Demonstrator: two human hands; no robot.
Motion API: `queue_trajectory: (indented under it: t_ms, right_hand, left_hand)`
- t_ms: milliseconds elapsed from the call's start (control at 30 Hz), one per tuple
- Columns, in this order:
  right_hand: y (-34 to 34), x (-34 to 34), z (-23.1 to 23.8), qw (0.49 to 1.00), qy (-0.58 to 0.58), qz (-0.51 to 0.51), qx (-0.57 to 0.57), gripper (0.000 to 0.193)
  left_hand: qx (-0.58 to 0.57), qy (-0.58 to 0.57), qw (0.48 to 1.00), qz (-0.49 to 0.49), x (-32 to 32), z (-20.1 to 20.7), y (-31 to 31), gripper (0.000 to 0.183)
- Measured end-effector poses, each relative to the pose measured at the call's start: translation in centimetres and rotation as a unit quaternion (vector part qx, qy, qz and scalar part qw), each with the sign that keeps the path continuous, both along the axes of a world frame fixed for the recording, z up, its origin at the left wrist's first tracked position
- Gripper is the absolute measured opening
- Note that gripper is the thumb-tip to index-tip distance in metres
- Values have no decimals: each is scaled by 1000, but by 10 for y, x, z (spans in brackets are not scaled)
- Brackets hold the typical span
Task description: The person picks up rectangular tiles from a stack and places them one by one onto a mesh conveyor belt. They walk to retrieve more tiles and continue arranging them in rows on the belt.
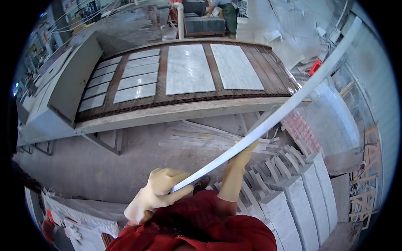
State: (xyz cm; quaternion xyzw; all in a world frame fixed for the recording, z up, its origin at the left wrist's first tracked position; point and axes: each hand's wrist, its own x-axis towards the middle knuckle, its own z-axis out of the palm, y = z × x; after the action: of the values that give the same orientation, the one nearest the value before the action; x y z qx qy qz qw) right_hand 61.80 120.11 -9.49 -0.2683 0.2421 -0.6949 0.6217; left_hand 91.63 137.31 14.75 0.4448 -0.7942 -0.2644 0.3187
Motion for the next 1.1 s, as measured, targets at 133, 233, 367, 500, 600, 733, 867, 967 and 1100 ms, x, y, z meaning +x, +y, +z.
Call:
queue_trajectory:
  t_ms: [133,233,367,500,600,733,867,967,1100]
  right_hand:
    - [-55,-12,37,944,16,-171,283,92]
    - [-87,-20,59,924,15,-210,320,88]
    - [-133,-22,86,914,-5,-240,327,86]
    - [-196,-50,80,920,7,-253,298,80]
    - [-242,-70,78,929,-32,-237,283,75]
    - [-293,-105,90,908,-9,-331,257,75]
    - [-338,-144,105,904,-1,-337,265,75]
    - [-384,-180,101,892,22,-348,288,78]
    - [-459,-221,98,915,25,-309,257,81]
  left_hand:
    - [92,-20,995,-23,-31,8,-91,20]
    - [123,13,991,-43,-46,-4,-147,23]
    - [143,35,988,-52,-62,-16,-218,24]
    - [128,94,986,-43,-85,-28,-292,23]
    - [118,125,984,-51,-92,-35,-355,25]
    - [137,165,975,-54,-116,-36,-430,26]
    - [190,185,963,-39,-157,-43,-494,30]
    - [274,186,943,-12,-189,-41,-541,33]
    - [327,199,923,35,-238,-42,-604,37]
